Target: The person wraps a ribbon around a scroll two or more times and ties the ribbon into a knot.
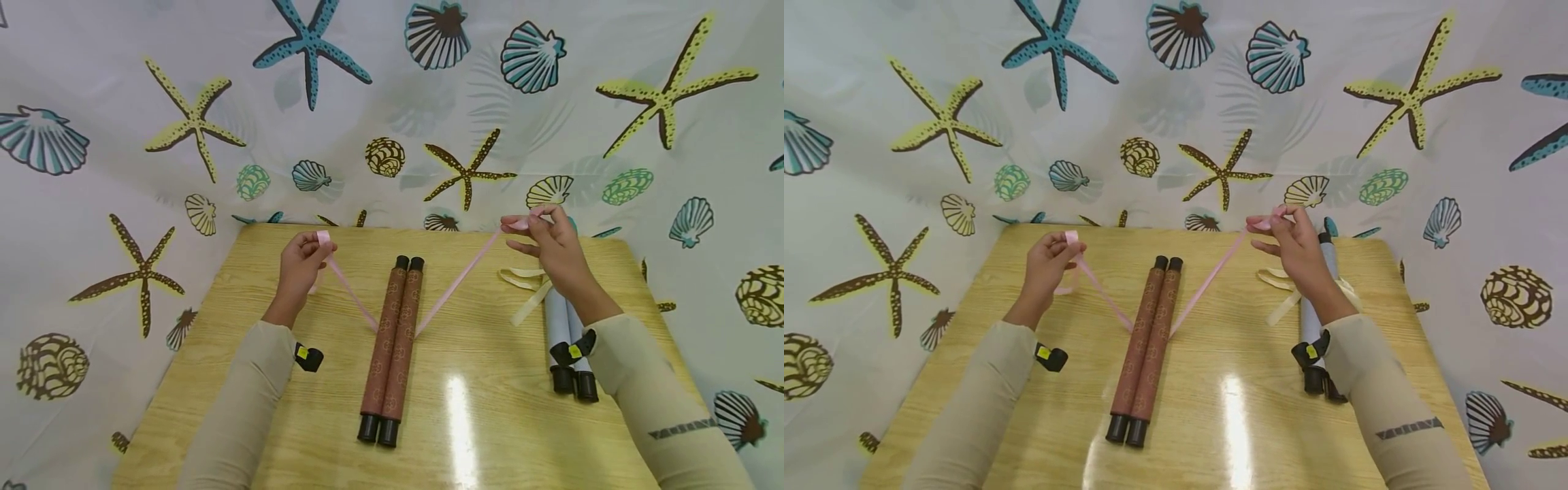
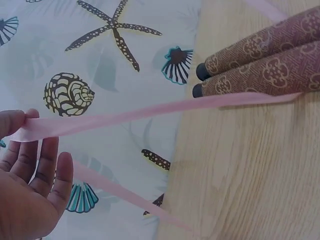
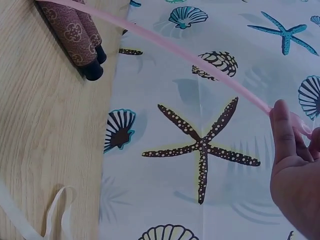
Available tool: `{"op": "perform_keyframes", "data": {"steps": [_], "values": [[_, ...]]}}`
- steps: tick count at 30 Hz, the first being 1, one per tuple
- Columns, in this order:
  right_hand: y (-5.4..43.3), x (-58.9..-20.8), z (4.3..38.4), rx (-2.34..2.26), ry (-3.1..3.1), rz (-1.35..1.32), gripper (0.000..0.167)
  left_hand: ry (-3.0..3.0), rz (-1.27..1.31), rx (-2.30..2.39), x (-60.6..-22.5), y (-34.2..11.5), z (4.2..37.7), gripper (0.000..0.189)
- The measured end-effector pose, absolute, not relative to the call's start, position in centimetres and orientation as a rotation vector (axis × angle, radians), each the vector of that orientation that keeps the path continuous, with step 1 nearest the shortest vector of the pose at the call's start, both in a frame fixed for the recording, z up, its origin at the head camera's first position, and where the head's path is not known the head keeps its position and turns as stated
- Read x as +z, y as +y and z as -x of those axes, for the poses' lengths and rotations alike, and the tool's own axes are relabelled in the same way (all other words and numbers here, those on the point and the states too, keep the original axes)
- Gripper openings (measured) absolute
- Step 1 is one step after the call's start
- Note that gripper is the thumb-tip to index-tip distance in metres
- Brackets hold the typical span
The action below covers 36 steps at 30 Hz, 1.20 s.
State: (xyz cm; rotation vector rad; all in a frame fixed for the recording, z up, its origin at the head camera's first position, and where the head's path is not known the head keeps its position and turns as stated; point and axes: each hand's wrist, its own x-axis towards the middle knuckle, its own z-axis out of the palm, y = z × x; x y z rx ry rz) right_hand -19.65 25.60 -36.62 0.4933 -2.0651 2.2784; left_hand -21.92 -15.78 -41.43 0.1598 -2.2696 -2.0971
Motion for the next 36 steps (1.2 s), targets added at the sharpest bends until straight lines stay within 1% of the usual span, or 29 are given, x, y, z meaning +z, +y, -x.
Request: {"op": "perform_keyframes", "data": {"steps": [9, 17, 18, 21, 23, 25, 29, 34, 36], "values": [[25.5, -36.0, 19.6, 2.307, -1.979, -0.488, 0.016, -2.3, -0.107, -2.09, -40.5, -15.4, 21.7, 0.012], [25.6, -36.0, 19.2, 2.333, -1.968, -0.436, 0.011, -2.293, -0.076, -2.103, -40.9, -15.1, 21.3, 0.012], [25.5, -36.1, 19.2, 2.331, -1.98, -0.432, 0.013, -2.288, -0.07, -2.106, -41.0, -15.1, 21.3, 0.013], [25.3, -36.6, 19.0, 2.298, -2.033, -0.449, 0.026, -2.273, -0.021, -2.125, -41.1, -14.8, 21.1, 0.015], [25.0, -37.0, 19.0, 2.263, -2.093, -0.48, 0.035, -2.285, 0.047, -2.115, -40.9, -14.4, 20.9, 0.018], [24.3, -37.4, 19.1, 2.223, -2.141, -0.532, 0.04, -2.314, 0.132, -2.095, -40.6, -13.9, 20.8, 0.022], [22.3, -37.7, 19.5, 2.137, -2.251, -0.607, 0.044, -2.381, 0.284, -2.025, -39.8, -12.7, 20.6, 0.026], [19.2, -37.5, 20.3, 2.093, -2.356, -0.641, 0.05, -2.394, 0.405, -1.961, -38.9, -11.4, 20.3, 0.028], [18.0, -37.5, 20.5, 2.081, -2.392, -0.642, 0.046, -2.393, 0.446, -1.947, -38.7, -11.1, 20.2, 0.029]]}}
